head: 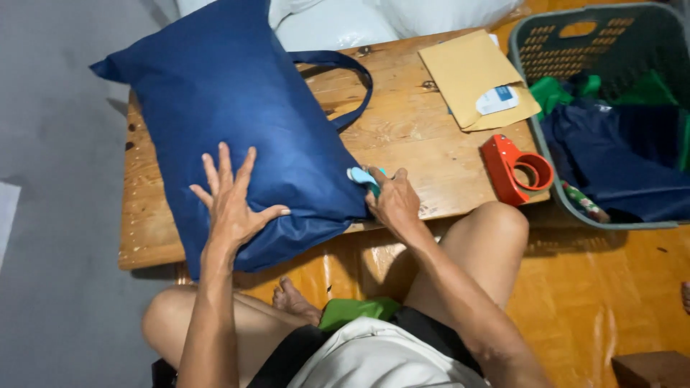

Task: The person scrubs a blue tote bag with a green sponge and then a blue brush, focusing on seams and edges. The person works on the bag placed on a wooden table.

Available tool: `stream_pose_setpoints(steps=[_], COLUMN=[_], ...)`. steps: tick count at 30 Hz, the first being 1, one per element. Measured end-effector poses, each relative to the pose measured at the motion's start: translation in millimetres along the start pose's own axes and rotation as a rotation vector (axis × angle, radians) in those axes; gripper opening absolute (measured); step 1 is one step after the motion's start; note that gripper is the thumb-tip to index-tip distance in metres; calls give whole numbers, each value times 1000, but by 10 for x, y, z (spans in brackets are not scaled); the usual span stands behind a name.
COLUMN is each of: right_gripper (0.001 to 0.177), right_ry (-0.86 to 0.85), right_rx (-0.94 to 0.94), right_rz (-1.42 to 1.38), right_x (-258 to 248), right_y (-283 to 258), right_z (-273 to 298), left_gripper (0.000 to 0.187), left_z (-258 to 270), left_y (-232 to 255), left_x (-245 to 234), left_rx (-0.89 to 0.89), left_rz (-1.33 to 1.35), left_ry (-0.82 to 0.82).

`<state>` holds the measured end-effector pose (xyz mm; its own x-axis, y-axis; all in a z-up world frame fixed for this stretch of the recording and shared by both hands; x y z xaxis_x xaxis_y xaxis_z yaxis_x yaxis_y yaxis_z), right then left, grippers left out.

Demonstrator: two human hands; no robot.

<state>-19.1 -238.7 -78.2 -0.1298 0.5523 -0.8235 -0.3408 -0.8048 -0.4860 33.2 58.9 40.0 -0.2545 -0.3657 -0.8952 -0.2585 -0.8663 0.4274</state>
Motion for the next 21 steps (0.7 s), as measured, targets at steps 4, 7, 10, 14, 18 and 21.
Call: stream_pose_setpoints(steps=[4, 7, 10, 14, 18, 21], right_gripper=[53, 53, 57, 24, 38, 28], right_ry=[-2, 157, 379, 477, 490, 370], right_rx=[51, 38, -9, -5, 52, -87], right_rz=[253, 261, 264, 283, 196, -96], right_x=[-394, -1106, -1691, -1926, -1902, -1231], right_y=[511, 684, 829, 1124, 1021, 959], right_z=[-377, -741, -1185, -1865, -1873, -2193], left_gripper=[124, 122, 110, 85, 100, 91], left_z=[43, 62, 65, 127, 99, -68], left_y=[-118, -312, -684, -1239, -1508, -1786], left_x=[-36, -34, -50, -101, -26, 180], left_rx=[59, 142, 225, 58, -383, -413], left_rz=[95, 168, 216, 298, 766, 990], left_ry=[74, 188, 403, 577, 315, 281])
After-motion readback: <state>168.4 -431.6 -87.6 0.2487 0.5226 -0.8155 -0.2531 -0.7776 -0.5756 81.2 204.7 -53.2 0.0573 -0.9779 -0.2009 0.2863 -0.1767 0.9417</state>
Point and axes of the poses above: each hand's wrist, its own z-axis away from the middle knuckle, its own x-axis out of the palm, y = z × x, the point moved 5 cm from there along -z, towards the middle knuckle, and after that the axes turned 9 degrees about -y, right-handed, at the moved point
